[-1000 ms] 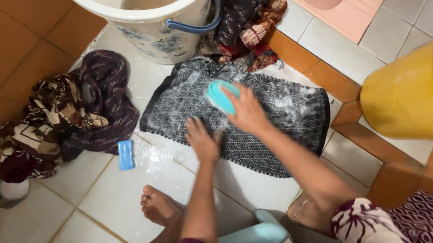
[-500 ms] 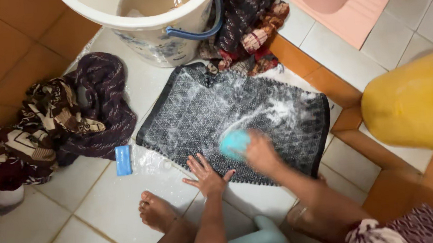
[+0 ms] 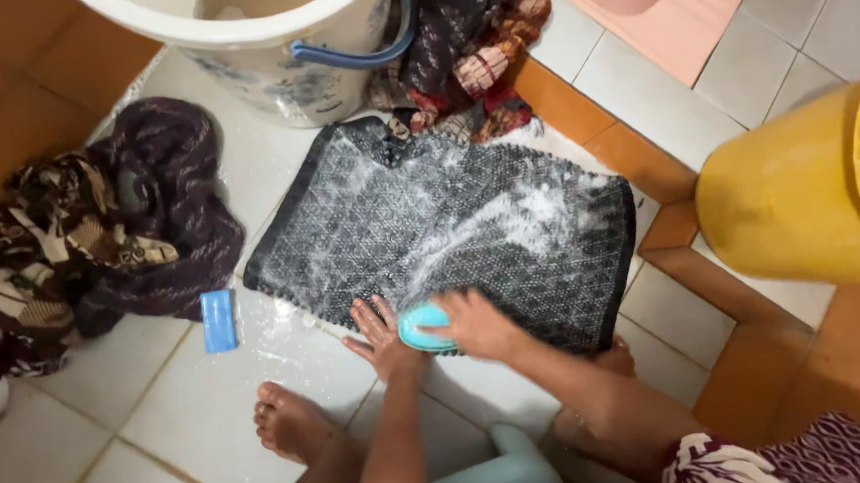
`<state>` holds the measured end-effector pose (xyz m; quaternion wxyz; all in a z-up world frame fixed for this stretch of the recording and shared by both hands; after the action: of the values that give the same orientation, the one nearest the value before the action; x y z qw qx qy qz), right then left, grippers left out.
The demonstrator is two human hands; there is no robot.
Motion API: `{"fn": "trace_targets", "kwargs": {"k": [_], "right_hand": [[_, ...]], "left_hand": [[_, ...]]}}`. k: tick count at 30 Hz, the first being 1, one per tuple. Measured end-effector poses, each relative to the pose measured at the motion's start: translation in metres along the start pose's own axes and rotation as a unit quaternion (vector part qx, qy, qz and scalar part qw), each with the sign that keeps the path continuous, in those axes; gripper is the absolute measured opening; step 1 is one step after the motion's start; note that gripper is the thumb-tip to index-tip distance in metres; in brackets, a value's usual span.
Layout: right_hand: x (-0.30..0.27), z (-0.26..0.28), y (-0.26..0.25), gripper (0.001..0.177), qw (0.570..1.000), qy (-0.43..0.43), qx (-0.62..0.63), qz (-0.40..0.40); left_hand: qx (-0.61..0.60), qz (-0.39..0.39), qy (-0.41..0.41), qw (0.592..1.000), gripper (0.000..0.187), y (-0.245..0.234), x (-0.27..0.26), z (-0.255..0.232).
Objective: The person washes a dark fabric rug by hand on the floor, scrubbing it with a brush and soap, and rinsing it with water from a bucket using a small scoop.
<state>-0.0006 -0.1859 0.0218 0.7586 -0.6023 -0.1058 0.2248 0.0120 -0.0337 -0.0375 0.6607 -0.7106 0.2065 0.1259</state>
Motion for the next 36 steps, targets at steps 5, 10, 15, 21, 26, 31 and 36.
{"fn": "trace_targets", "kwargs": {"k": [5,10,15,21,26,31,36], "right_hand": [[-0.038,-0.163,-0.022,0.048,0.944,0.301,-0.133,-0.032],[-0.091,-0.238,-0.088,0.078,0.836,0.484,-0.061,-0.251],[-0.085,-0.219,-0.098,0.081,0.847,0.461,0.021,-0.264],[-0.044,-0.096,-0.024,0.067,0.976,0.199,0.054,-0.066],[-0.025,-0.104,-0.022,0.061,0.952,0.269,-0.066,-0.132],[0.022,-0.115,-0.03,0.062,0.918,0.36,-0.082,-0.144],[0.017,-0.046,0.02,0.066,0.961,0.267,-0.04,-0.067]], "left_hand": [[-0.022,0.075,0.042,0.996,0.154,-0.046,0.037,0.01],[0.056,0.195,0.056,0.978,0.157,-0.11,0.084,0.037],[0.128,-0.005,0.047,0.991,0.138,-0.149,0.155,0.104],[-0.167,-0.297,0.1,0.935,0.079,-0.112,0.146,0.053],[-0.148,-0.195,0.267,0.932,0.084,-0.027,0.01,-0.023],[-0.112,-0.203,0.189,0.954,0.094,-0.005,-0.033,0.0],[-0.147,0.066,0.037,0.986,0.146,-0.019,-0.03,0.022]]}}
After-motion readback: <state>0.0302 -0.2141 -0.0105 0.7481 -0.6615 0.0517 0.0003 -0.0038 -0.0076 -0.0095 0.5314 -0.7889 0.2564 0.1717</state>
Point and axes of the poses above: each hand's wrist, its own x-axis towards the middle knuckle, its own y-axis out of the palm, z = x × y, the point moved 3 cm from there along x, towards the middle knuckle, and after that the axes turned 11 degrees about y, right-handed, at the moved point
